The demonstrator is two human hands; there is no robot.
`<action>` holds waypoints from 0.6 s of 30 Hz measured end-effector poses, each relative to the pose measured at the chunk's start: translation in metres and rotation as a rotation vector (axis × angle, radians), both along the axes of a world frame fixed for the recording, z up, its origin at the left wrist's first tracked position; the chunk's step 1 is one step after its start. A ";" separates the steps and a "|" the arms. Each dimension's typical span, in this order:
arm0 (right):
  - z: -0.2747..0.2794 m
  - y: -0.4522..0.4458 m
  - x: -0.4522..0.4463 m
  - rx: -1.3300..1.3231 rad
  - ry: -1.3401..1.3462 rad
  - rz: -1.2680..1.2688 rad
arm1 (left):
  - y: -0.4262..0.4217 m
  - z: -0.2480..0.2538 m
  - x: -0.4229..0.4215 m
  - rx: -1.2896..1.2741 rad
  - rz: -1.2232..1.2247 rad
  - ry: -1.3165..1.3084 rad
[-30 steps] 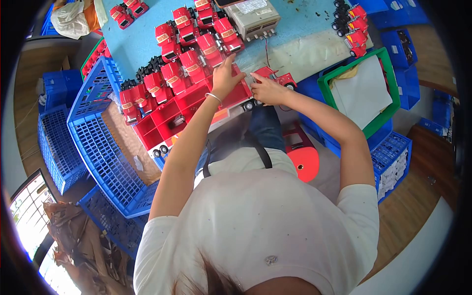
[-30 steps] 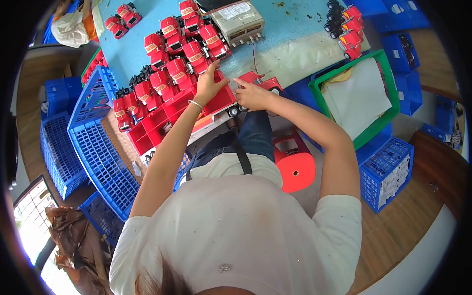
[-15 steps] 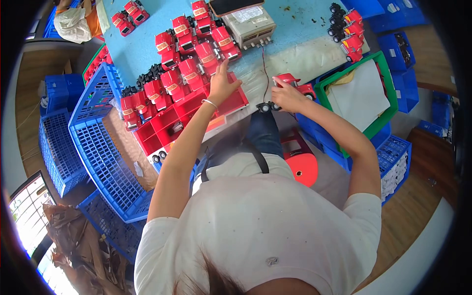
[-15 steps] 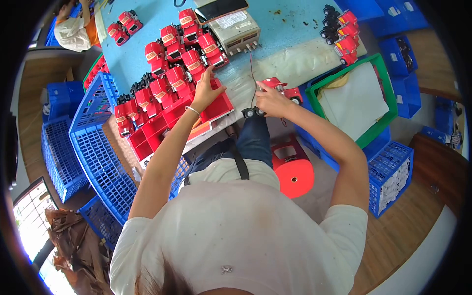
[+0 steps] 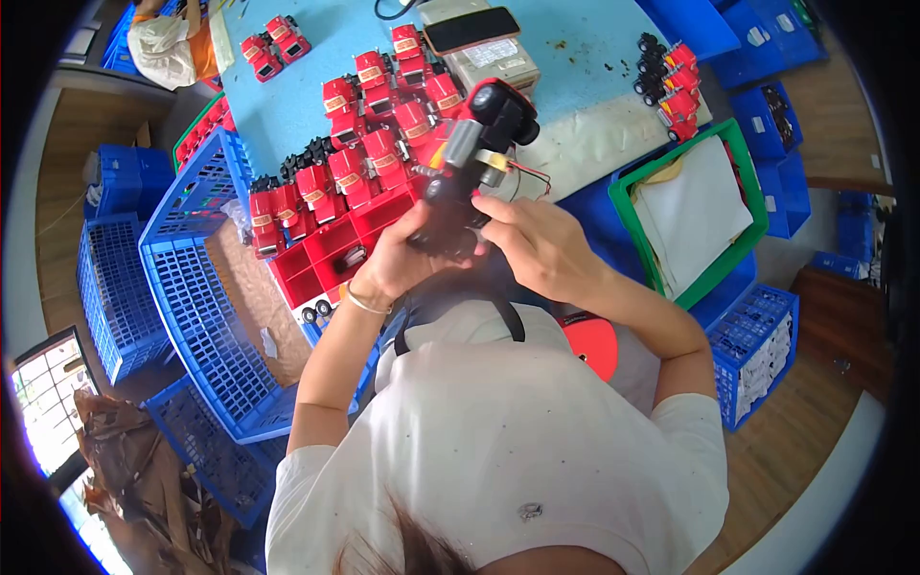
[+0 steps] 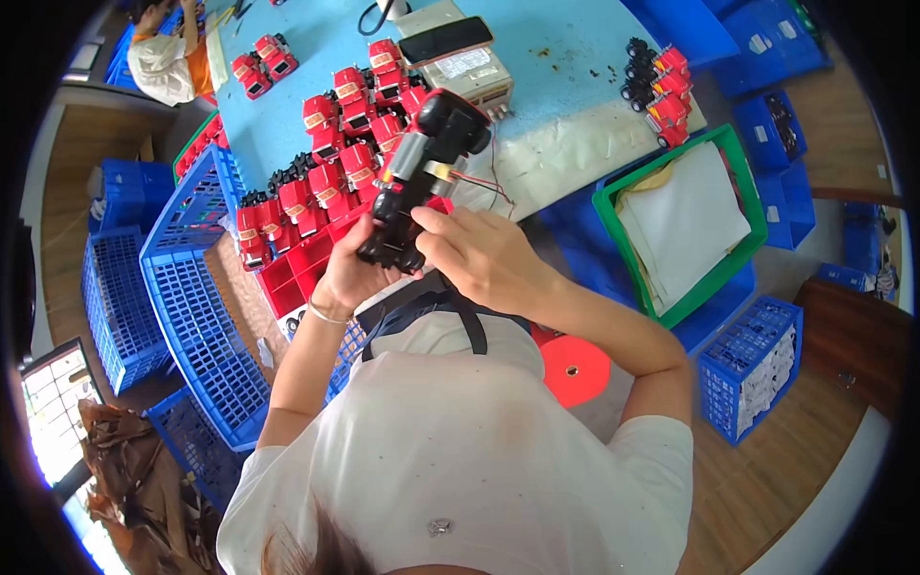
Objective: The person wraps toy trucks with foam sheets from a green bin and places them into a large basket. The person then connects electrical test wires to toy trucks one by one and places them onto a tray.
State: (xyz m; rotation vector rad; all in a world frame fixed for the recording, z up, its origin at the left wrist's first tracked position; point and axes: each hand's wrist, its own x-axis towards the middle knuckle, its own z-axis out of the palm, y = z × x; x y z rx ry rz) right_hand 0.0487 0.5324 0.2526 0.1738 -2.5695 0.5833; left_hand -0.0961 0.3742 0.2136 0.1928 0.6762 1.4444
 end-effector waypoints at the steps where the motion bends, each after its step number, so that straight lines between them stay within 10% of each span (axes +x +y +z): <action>1: 0.001 -0.002 -0.004 0.004 0.006 0.011 | -0.007 0.000 -0.001 0.057 0.036 -0.116; 13: -0.004 -0.022 -0.012 0.104 -0.091 0.039 | -0.035 0.019 0.010 0.125 0.114 0.036; 18: -0.035 -0.032 -0.024 -0.855 0.225 -0.053 | -0.037 0.031 0.000 0.190 0.153 0.324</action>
